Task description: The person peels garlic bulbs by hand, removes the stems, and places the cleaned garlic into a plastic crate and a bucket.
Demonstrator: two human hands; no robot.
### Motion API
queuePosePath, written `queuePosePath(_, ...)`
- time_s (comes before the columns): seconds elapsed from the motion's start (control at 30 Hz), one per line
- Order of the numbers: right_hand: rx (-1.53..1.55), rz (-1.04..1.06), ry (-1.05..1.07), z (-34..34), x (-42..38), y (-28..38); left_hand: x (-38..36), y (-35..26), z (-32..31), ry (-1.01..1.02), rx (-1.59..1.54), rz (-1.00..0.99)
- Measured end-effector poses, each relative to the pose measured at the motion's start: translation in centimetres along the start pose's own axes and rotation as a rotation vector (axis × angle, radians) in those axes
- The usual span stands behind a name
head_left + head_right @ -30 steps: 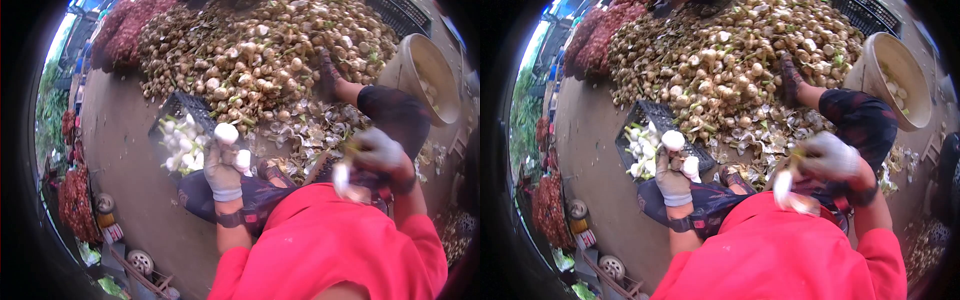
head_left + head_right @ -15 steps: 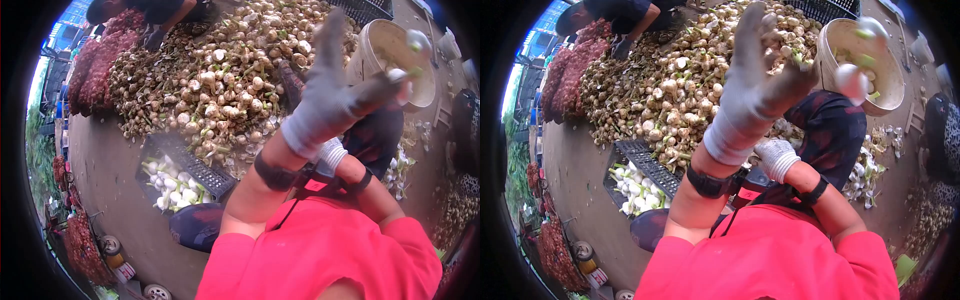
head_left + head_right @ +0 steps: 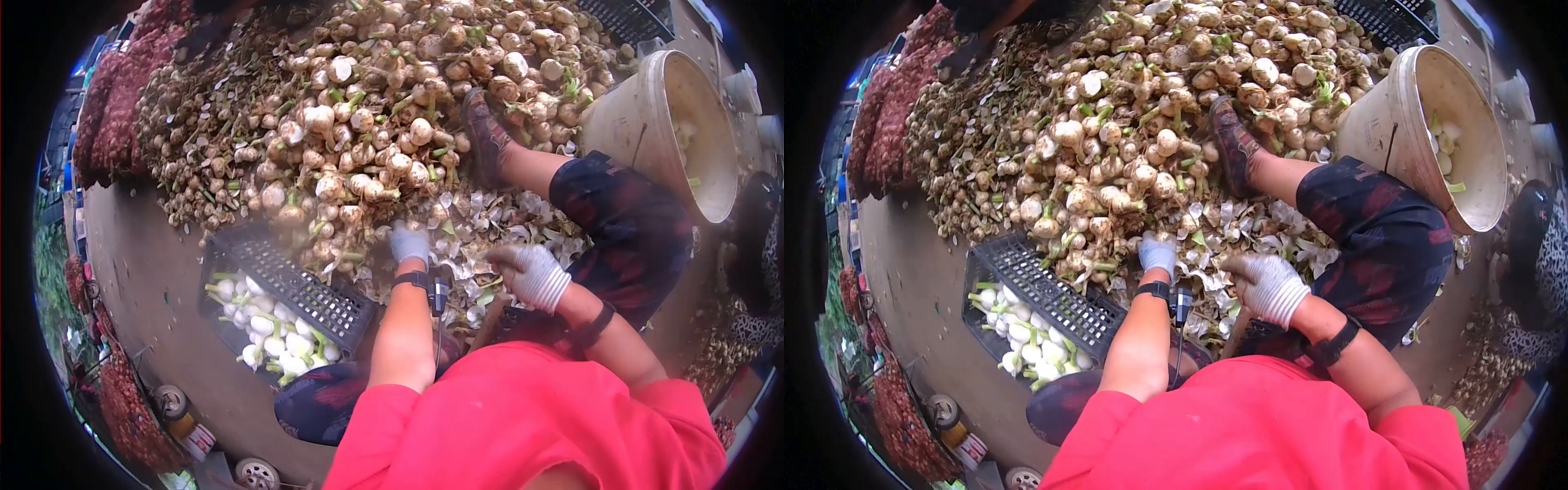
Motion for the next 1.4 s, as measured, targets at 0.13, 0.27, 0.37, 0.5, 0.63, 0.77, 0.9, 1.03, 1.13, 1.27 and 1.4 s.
queuePosePath(0.13, 0.544, -0.169, -0.061, -1.6, 2.0, -1.7, -1.2, 1.0, -0.1, -0.025, 0.1, -0.024)
queuePosePath(0.27, 0.618, -0.119, -0.018, -2.3, 0.4, 0.3, 0.7, 3.3, -2.2, -0.075, -0.19, 0.005)
queuePosePath(0.37, 0.632, -0.153, -0.014, -1.9, -1.8, 0.0, -1.8, 1.4, -1.3, 0.0, -0.122, 0.035)
queuePosePath(0.5, 0.621, -0.234, -0.045, -1.2, -3.9, -0.3, -0.7, 2.7, -3.6, -0.092, -0.257, 0.178)
queuePosePath(0.63, 0.479, -0.216, -0.031, -1.2, -3.7, -0.4, 4.6, 5.6, -8.1, -0.012, -0.501, 0.264)
queuePosePath(0.77, 0.572, -0.237, -0.028, -1.3, -1.8, -0.3, 6.1, 6.6, -10.1, 0.03, -0.788, 0.155)
queuePosePath(0.9, 0.581, -0.194, -0.11, -1.2, 2.7, -1.8, -1.7, 3.9, -3.0, 0.056, -0.863, -0.082)
queuePosePath(1.03, 0.529, -0.165, 0.048, -5.0, 3.9, 0.2, -15.8, -2.5, 10.3, -0.286, -0.301, -0.598)
queuePosePath(1.13, 0.418, -0.066, 0.034, -6.0, 2.0, 2.3, -21.7, -5.1, 14.1, -0.408, -0.03, -0.813)
queuePosePath(1.27, 0.471, -0.022, 0.074, -6.2, -0.3, 2.9, -25.8, -5.4, 15.9, -0.513, -0.036, -0.91)
queuePosePath(1.4, 0.505, -0.016, 0.16, -6.1, -2.8, 4.3, -28.2, -5.3, 16.3, -0.625, 0.035, -0.965)
Point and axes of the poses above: each hand's wrist, its own x-axis towards the middle knuckle, its own z-axis out of the back of the hand, y = z × x, the point moved 8 cm from there along x, towards the middle knuckle, and after that the axes turned 9 degrees about x, right-handed, at the moved point
